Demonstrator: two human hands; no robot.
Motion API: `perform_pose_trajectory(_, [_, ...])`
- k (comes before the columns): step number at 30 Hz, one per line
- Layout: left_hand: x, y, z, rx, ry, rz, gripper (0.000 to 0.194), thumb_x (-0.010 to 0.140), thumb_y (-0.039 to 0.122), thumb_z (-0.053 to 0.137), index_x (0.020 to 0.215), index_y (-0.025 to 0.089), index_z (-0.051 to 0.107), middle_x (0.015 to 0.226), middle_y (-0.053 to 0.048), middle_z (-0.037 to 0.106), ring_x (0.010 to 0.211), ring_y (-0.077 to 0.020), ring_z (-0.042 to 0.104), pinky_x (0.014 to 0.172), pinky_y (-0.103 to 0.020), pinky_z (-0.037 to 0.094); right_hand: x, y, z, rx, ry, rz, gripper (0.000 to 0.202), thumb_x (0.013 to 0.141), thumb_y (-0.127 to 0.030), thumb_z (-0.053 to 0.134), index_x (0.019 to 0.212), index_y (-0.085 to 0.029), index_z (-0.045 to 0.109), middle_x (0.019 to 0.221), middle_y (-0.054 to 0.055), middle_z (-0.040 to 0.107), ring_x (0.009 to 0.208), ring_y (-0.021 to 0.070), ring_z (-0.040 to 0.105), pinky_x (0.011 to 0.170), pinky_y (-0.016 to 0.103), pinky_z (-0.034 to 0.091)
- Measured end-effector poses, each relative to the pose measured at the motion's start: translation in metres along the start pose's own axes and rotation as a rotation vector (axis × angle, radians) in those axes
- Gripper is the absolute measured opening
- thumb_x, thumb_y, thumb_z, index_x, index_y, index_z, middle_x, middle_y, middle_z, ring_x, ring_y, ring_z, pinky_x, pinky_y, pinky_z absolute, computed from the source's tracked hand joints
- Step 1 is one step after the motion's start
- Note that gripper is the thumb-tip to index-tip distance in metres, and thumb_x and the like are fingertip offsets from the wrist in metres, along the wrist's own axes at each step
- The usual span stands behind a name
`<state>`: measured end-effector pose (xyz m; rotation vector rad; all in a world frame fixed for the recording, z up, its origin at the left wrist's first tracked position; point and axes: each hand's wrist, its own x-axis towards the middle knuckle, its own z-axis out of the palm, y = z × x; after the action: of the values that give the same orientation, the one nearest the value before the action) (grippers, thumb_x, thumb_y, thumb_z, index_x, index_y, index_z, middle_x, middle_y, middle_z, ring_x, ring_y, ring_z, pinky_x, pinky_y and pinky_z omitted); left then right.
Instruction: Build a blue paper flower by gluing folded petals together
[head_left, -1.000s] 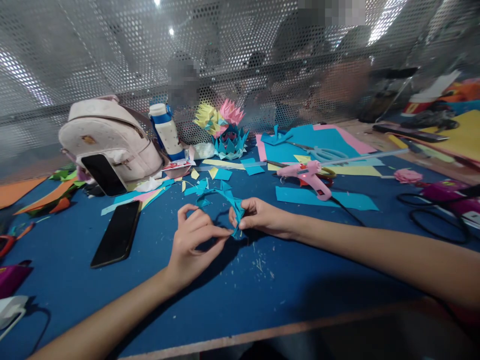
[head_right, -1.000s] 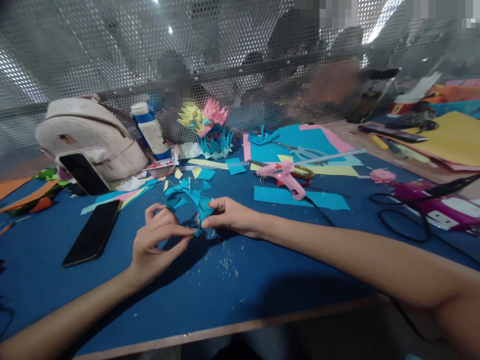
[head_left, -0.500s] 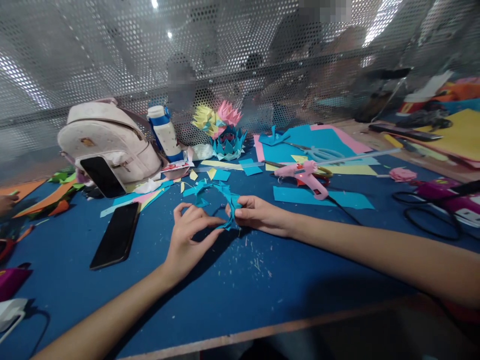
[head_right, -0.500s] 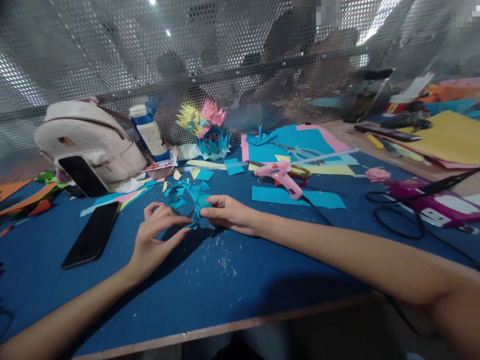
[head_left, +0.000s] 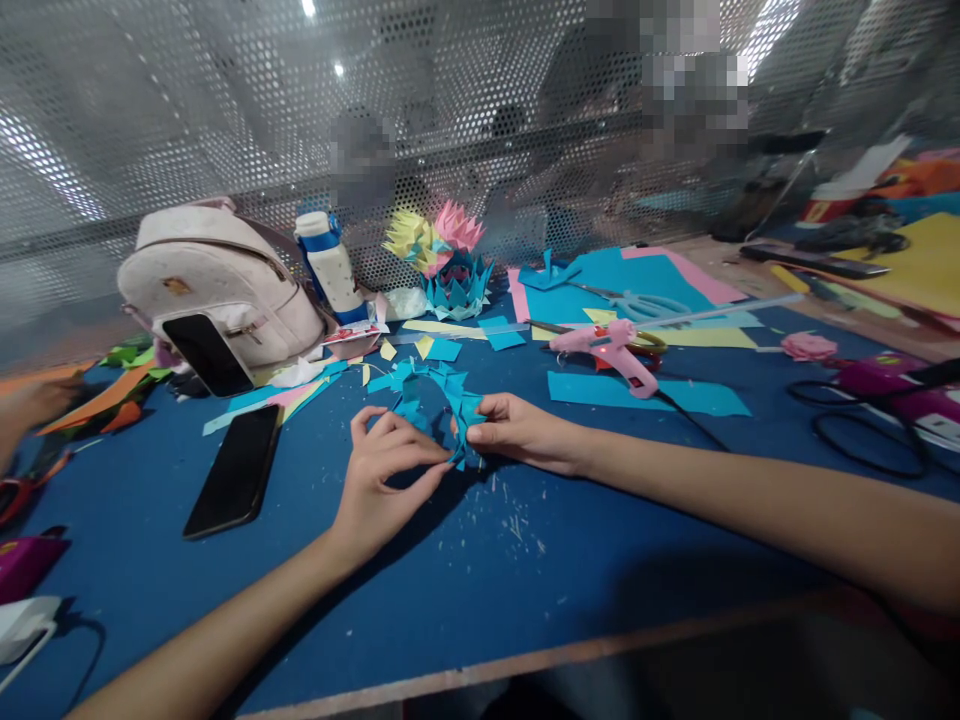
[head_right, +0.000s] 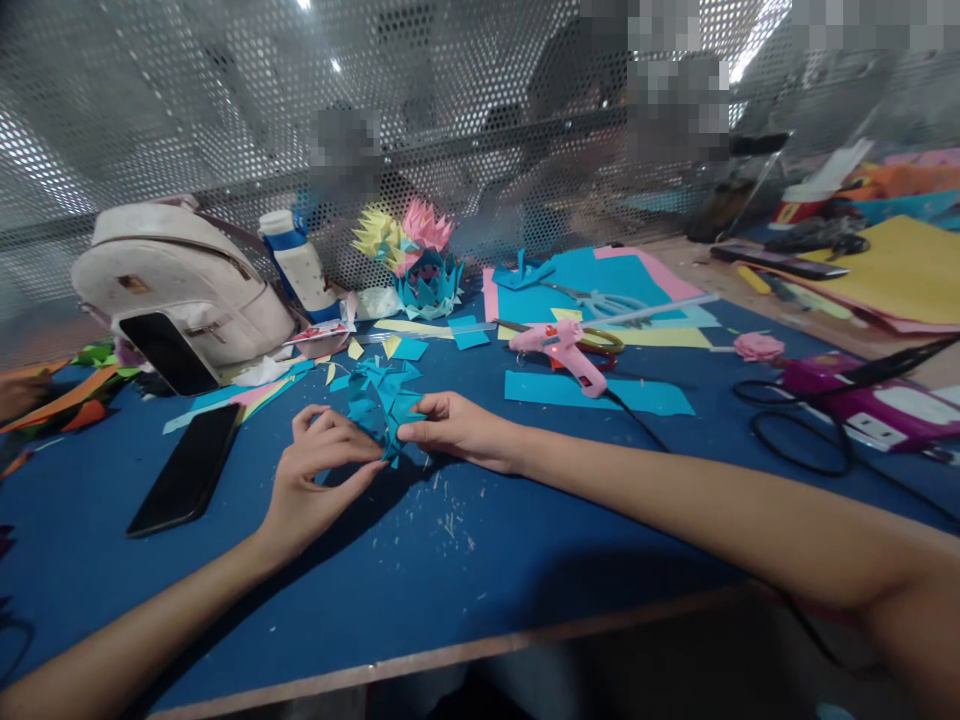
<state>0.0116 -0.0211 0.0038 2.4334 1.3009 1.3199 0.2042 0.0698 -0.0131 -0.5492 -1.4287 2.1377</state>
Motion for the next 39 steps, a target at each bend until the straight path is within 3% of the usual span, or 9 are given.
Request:
perform_pose_trajectory(10, [-0.001,0.003,0.001,-0.051,-0.005,-0.050,0.017,0.085,0.014,0.065,0.070,0.021,0.060,0.072,0.005,0.066,0.069,-0.0136,0.059,0.094,-0.040,0.030,-0.002,-0.003,0.007,-0.079,0.007,-0.053,0.037,0.063,-0.040,0.088,0.075,-0.013,0.066,0.069,-0.004,0.059,0.057,0.0055,0.045,0.054,0.020,0.034])
perform_pose_trajectory(17, [-0.002,0.001,0.001,0.036,0.063,-0.049,0.008,0.087,0.016,0.067,0.087,0.023,0.062,0.081,0.003,0.068,0.077,-0.0157,0.061,0.092,-0.040,0.031,-0.003,-0.001,0.009,-0.031,0.122,-0.036,0.038,0.060,-0.036,0.089,0.070,-0.015,0.059,0.059,-0.009,0.049,0.052,0.0046,0.039,0.050,0.020,0.028])
perform_pose_trajectory(21, [-0.003,0.001,-0.001,0.062,0.121,-0.040,0.011,0.086,0.018,0.071,0.091,0.023,0.063,0.085,0.002,0.069,0.081,-0.0172,0.062,0.093,-0.041,0.031,-0.002,0.000,0.009,-0.047,0.115,-0.076,0.034,0.057,-0.030,0.091,0.071,-0.015,0.064,0.061,-0.008,0.054,0.056,0.0057,0.045,0.055,0.020,0.033])
perform_pose_trajectory(26, [-0.003,0.001,-0.001,0.101,0.147,0.001,0.012,0.085,0.018,0.072,0.092,0.026,0.067,0.087,0.003,0.071,0.081,-0.0180,0.063,0.093,-0.042,0.031,-0.001,0.000,0.009,-0.100,0.053,-0.118,0.025,0.061,-0.028,0.088,0.070,-0.015,0.069,0.071,-0.003,0.064,0.070,0.0094,0.056,0.072,0.024,0.043])
perform_pose_trajectory(32, [-0.003,0.002,-0.003,0.105,0.159,-0.005,0.010,0.084,0.020,0.073,0.090,0.026,0.069,0.083,0.003,0.073,0.080,-0.0181,0.063,0.093,-0.043,0.031,-0.002,0.000,0.013,-0.108,0.068,-0.146,0.027,0.061,-0.026,0.088,0.074,-0.017,0.066,0.073,-0.004,0.064,0.069,0.0096,0.056,0.073,0.024,0.045])
perform_pose_trajectory(39, [-0.003,-0.002,-0.003,-0.018,0.112,-0.111,0.010,0.090,0.023,0.065,0.082,0.025,0.070,0.081,0.002,0.073,0.077,-0.0180,0.063,0.093,-0.043,0.034,-0.004,-0.004,0.015,-0.176,0.058,-0.171,0.033,0.058,-0.030,0.089,0.077,-0.017,0.067,0.077,-0.002,0.064,0.073,0.0113,0.056,0.071,0.025,0.045])
